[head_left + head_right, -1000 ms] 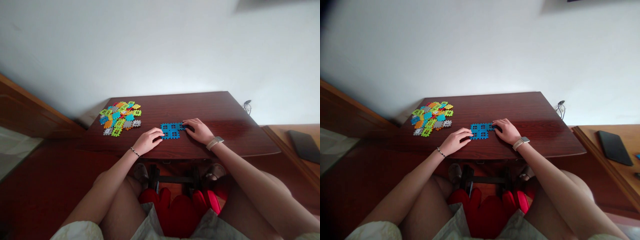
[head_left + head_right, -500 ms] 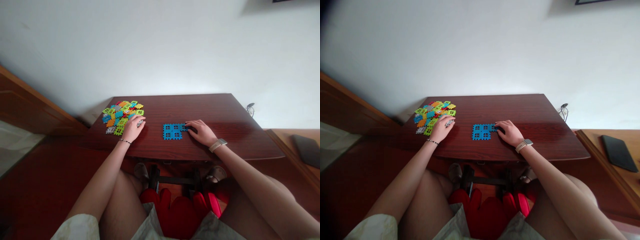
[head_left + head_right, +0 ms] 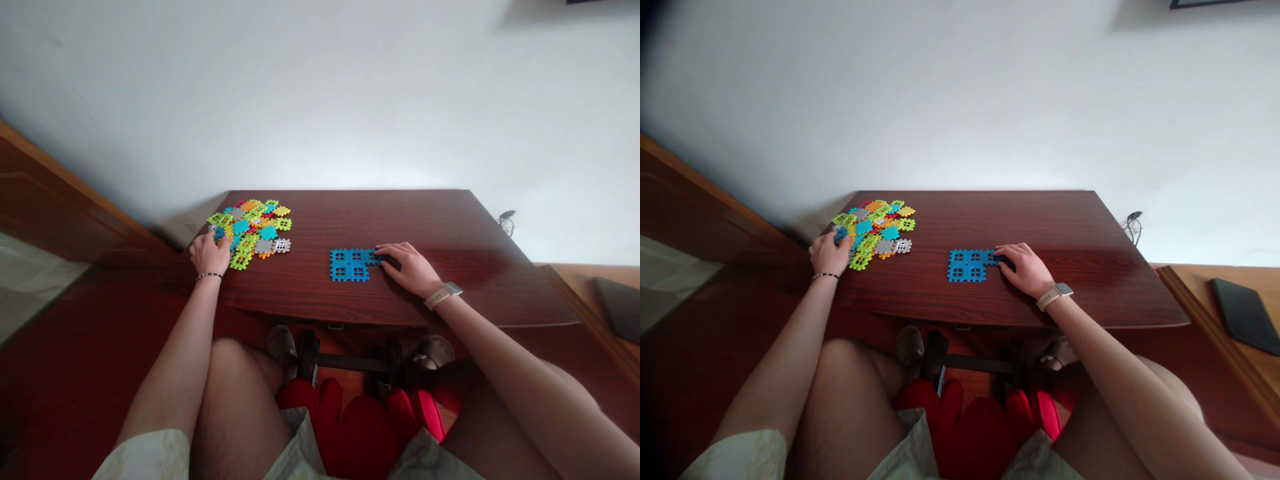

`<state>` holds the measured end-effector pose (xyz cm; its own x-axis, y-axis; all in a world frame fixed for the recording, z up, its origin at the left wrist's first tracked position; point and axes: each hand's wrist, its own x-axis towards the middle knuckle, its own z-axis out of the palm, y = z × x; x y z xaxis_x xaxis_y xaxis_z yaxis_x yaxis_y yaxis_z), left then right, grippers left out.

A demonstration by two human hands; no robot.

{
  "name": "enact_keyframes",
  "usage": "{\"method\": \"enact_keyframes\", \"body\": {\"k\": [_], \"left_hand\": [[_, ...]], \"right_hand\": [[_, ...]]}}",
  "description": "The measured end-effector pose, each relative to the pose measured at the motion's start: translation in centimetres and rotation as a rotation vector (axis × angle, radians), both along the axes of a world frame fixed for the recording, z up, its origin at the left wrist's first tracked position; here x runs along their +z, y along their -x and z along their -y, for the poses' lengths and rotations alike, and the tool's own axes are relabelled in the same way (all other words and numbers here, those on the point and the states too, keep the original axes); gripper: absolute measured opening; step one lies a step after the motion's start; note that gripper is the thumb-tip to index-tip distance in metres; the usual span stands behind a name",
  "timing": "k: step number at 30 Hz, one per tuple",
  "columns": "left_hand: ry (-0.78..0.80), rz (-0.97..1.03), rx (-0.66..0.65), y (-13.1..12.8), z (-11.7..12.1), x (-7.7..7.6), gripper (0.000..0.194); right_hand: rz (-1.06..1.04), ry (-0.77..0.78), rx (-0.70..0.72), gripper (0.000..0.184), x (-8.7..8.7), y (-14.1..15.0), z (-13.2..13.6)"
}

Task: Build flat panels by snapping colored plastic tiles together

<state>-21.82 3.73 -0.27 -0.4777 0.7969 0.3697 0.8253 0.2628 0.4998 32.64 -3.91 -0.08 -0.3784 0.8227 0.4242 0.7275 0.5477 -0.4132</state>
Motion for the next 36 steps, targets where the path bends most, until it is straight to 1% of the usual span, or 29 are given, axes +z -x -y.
{"method": "enact_keyframes", "body": {"k": [3, 7, 11, 15, 21, 25, 30, 33, 36], "left_hand": [[0.092, -0.008, 0.006, 0.1, 0.1, -0.4, 0.055], [0.161, -0.037, -0.003, 0.1, 0.1, -0.4, 0.059], [0.168, -0.051, 0.01, 0.1, -0.1, -0.2, 0.061], [0.145, -0.049, -0.007, 0.0, -0.1, -0.3, 0.058], [0.157, -0.054, -0.009, -0.2, 0.1, -0.5, 0.056], [0.085, -0.016, -0.04, -0.2, 0.0, -0.4, 0.052], [-0.055, 0.031, -0.138, 0.6, -0.6, -0.5, 0.044], [-0.151, 0.176, -0.147, 1.6, -0.9, -0.9, 0.038], [-0.286, 0.352, -0.139, 2.0, -1.0, -1.3, 0.039]], "right_hand": [[0.005, 0.001, 0.003, 0.029, 0.0, 0.0, 0.0], [0.013, 0.001, 0.003, 0.028, 0.0, 0.0, 0.0], [0.018, -0.007, 0.003, 0.027, 0.1, 0.0, 0.0], [0.011, -0.01, 0.004, 0.027, 0.1, 0.0, 0.1], [0.005, -0.003, 0.004, 0.029, 0.1, 0.0, 0.1], [-0.003, -0.002, 0.007, 0.03, 0.1, 0.0, 0.0], [0.002, -0.006, 0.006, 0.028, 0.1, 0.0, 0.0], [0.002, -0.01, 0.007, 0.028, 0.0, 0.0, 0.0], [-0.008, -0.008, 0.011, 0.029, -0.1, -0.1, 0.0]]}}
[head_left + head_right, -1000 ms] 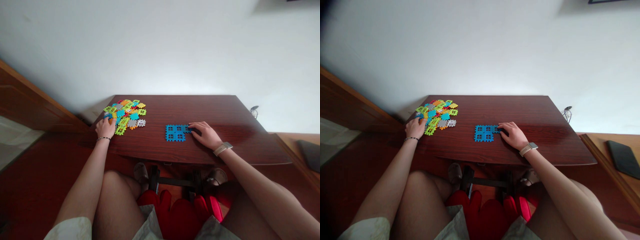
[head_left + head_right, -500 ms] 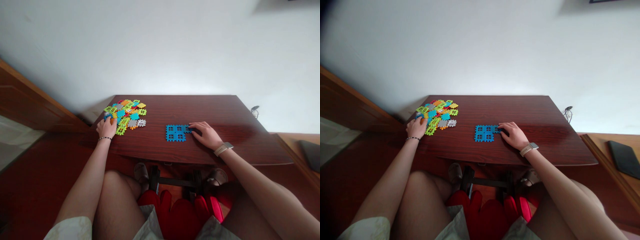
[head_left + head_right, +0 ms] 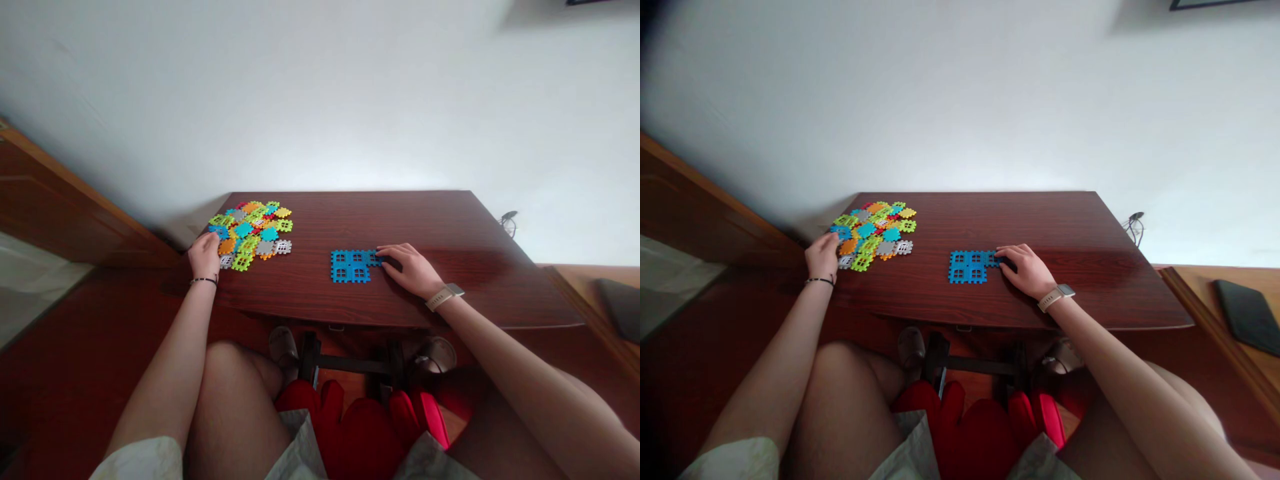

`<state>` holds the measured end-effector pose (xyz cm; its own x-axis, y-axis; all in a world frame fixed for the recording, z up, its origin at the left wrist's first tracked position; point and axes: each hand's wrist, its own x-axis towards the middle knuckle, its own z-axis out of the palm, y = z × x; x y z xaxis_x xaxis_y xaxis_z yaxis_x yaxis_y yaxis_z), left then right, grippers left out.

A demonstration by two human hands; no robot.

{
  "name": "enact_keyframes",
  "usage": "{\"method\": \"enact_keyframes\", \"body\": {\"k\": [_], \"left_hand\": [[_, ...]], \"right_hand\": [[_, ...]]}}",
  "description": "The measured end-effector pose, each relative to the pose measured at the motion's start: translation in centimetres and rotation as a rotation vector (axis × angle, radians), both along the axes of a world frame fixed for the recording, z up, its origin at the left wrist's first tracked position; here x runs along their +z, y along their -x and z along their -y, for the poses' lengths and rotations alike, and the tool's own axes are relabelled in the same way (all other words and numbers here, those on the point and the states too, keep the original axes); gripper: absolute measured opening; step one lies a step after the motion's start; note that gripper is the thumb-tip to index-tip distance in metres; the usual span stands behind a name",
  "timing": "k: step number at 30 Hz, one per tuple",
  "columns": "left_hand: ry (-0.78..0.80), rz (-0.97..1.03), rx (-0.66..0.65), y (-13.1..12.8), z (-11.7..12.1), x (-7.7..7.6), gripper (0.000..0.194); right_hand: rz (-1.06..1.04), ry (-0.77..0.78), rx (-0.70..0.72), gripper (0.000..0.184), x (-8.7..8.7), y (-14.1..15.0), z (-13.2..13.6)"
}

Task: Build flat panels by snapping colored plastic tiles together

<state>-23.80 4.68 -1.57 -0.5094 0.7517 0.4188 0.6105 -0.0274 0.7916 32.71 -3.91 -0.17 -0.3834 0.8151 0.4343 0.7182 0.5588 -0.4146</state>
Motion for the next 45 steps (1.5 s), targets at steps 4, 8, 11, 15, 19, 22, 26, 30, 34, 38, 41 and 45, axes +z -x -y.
{"method": "enact_keyframes", "body": {"k": [4, 8, 11, 15, 19, 22, 26, 30, 34, 38, 41, 45], "left_hand": [[-0.104, 0.101, 0.048, -1.9, 0.6, 0.7, 0.038], [-0.135, 0.137, -0.023, -6.1, 1.5, 2.1, 0.034], [-0.175, 0.224, -0.159, -9.7, 2.0, 2.8, 0.03], [-0.249, 0.366, -0.344, -14.2, 2.6, 3.0, 0.035], [-0.209, 0.458, -0.502, -18.4, 3.3, 2.7, 0.045], [-0.121, 0.544, -0.646, -21.3, 3.8, 2.5, 0.035], [-0.043, 0.686, -0.736, -24.6, 4.7, 2.7, 0.033], [-0.005, 0.801, -0.779, -26.9, 5.6, 3.3, 0.037], [0.042, 0.844, -0.815, -28.5, 6.2, 3.6, 0.041], [0.064, 0.738, -0.854, -29.8, 6.4, 3.4, 0.04], [0.07, 0.639, -0.885, -30.9, 6.7, 3.1, 0.039], [0.107, 0.607, -0.931, -32.2, 7.2, 2.9, 0.041]], "right_hand": [[-0.003, -0.003, 0.003, 0.029, -0.1, 0.0, -0.1], [0.002, -0.011, 0.003, 0.028, -0.1, 0.0, -0.1], [0.006, -0.015, 0.008, 0.027, -0.1, 0.0, -0.2], [0.002, -0.015, 0.002, 0.026, -0.2, 0.0, -0.2], [-0.007, -0.016, 0.003, 0.027, -0.1, 0.1, -0.1], [-0.01, -0.011, 0.007, 0.031, 0.0, 0.1, -0.1], [0.0, 0.0, -0.004, 0.036, 0.3, 0.2, 0.0], [0.02, 0.02, 0.006, 0.04, 0.5, 0.2, 0.1], [0.041, 0.025, -0.016, 0.047, 0.9, 0.0, 0.3], [0.025, -0.019, -0.053, 0.061, 2.0, 0.3, 0.8], [-0.048, -0.031, -0.03, 0.083, 3.0, 1.2, 1.5], [-0.102, -0.072, 0.021, 0.086, 4.0, 2.7, 2.0]]}}
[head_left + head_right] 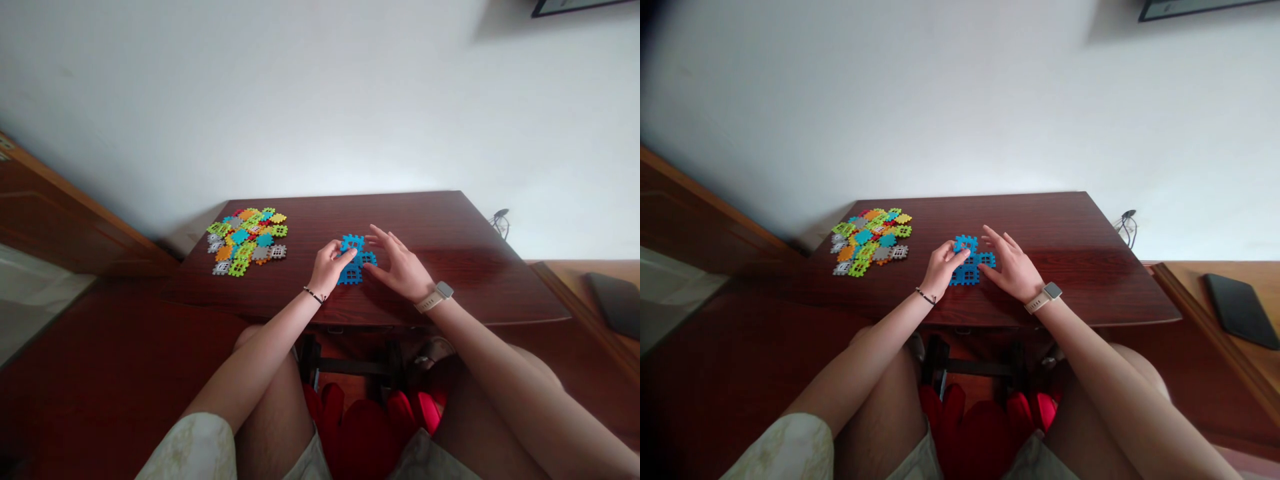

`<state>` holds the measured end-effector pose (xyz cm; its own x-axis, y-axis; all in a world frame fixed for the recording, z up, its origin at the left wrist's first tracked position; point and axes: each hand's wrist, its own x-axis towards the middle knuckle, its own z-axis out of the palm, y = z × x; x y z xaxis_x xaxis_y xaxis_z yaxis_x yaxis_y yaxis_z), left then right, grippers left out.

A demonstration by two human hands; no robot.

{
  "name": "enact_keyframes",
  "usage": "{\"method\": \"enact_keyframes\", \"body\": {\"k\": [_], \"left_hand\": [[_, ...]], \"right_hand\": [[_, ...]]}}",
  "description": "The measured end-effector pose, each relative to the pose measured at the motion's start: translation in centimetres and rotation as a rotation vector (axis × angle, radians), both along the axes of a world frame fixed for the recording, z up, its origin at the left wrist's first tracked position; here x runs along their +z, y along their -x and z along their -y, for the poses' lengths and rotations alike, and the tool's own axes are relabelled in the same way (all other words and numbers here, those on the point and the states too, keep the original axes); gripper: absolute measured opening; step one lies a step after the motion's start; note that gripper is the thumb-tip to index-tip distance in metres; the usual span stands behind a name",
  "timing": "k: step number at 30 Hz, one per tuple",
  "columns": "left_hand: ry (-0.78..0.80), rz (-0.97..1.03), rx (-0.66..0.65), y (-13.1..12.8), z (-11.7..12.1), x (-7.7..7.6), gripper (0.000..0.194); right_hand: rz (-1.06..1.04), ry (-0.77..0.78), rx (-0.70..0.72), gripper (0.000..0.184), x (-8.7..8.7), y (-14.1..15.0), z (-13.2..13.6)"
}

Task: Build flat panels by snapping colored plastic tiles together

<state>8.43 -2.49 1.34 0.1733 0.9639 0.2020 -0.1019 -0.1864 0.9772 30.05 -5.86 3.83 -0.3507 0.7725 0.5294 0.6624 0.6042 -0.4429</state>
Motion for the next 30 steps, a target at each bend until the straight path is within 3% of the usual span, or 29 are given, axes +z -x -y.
{"method": "enact_keyframes", "body": {"k": [7, 13, 21, 26, 30], "left_hand": [[-0.09, -0.132, -0.055, -0.5, 0.6, 0.4, 0.03], [-0.15, -0.216, -0.108, -0.1, 0.8, 0.8, 0.028], [-0.309, -0.369, -0.168, 1.8, 0.2, 1.5, 0.039], [-0.568, -0.696, -0.244, 2.8, -0.4, 1.1, 0.052], [-0.637, -0.915, -0.321, 3.0, -0.7, 0.1, 0.078]], "right_hand": [[0.021, -0.099, -0.001, 0.059, 0.6, 1.1, 0.0], [-0.009, -0.114, 0.024, 0.048, 1.0, 1.0, 0.3], [-0.025, -0.045, 0.029, 0.048, 0.9, -0.9, -0.3], [0.03, 0.032, 0.077, 0.048, 0.1, -2.6, -0.9], [0.104, 0.09, 0.115, 0.046, -0.6, -3.5, -0.9]]}}
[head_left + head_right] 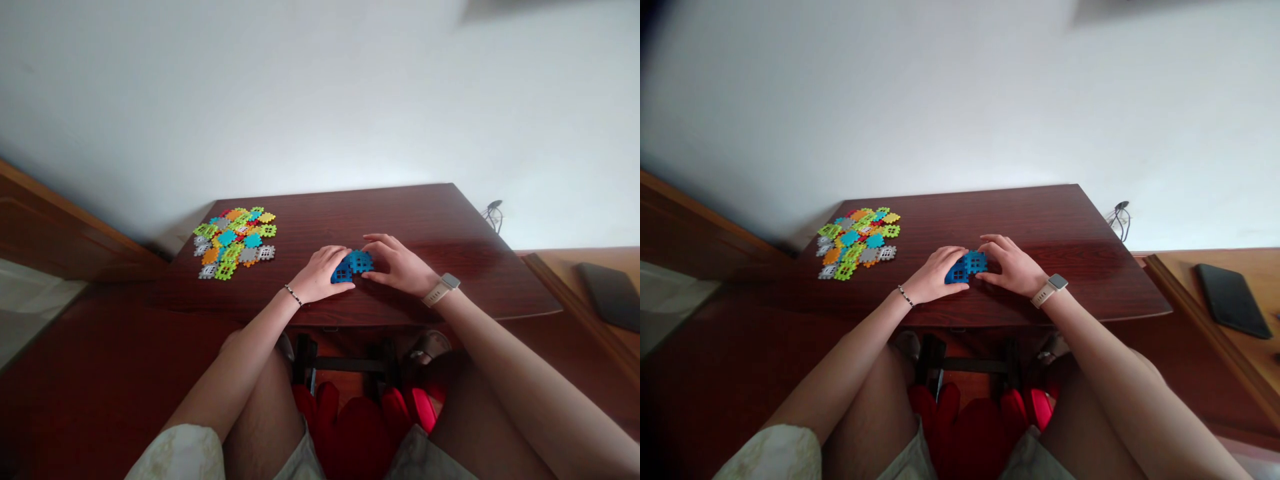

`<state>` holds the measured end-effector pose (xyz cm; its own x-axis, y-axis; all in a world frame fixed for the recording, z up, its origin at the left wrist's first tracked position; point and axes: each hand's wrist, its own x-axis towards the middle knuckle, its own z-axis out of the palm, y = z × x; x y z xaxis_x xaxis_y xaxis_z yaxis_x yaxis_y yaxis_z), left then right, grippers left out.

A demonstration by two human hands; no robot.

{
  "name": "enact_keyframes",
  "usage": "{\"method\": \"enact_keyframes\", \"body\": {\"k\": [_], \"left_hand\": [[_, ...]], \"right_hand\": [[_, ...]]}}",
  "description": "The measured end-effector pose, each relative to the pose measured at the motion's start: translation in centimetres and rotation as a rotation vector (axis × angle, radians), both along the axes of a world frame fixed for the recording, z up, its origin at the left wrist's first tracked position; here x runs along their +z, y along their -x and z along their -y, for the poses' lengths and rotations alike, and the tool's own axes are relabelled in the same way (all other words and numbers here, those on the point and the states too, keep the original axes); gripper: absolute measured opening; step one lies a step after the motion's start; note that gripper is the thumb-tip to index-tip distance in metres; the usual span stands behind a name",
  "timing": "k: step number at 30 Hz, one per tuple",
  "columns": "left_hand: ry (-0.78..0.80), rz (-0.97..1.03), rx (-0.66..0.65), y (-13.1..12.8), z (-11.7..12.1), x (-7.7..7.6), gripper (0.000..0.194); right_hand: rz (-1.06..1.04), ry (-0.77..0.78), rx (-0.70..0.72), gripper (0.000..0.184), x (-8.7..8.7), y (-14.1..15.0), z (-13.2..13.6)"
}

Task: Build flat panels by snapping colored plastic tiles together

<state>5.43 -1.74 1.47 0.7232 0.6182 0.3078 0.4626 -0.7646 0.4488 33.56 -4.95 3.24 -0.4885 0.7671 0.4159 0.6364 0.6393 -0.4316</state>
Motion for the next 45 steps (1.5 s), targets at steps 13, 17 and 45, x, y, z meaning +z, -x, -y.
{"method": "enact_keyframes", "body": {"k": [13, 17, 45], "left_hand": [[0.014, -0.09, 0.013, 0.2, -1.1, -0.9, 0.085], [0.008, -0.083, 0.014, 0.0, -1.1, -1.0, 0.081], [0.006, -0.06, 0.021, -0.4, -1.0, -1.2, 0.076]], "right_hand": [[0.095, 0.043, 0.025, 0.045, -0.6, -0.6, 0.4], [0.096, 0.042, 0.031, 0.045, -0.7, -0.6, 0.3], [0.051, 0.048, 0.054, 0.045, -0.7, -0.2, -0.2]]}}
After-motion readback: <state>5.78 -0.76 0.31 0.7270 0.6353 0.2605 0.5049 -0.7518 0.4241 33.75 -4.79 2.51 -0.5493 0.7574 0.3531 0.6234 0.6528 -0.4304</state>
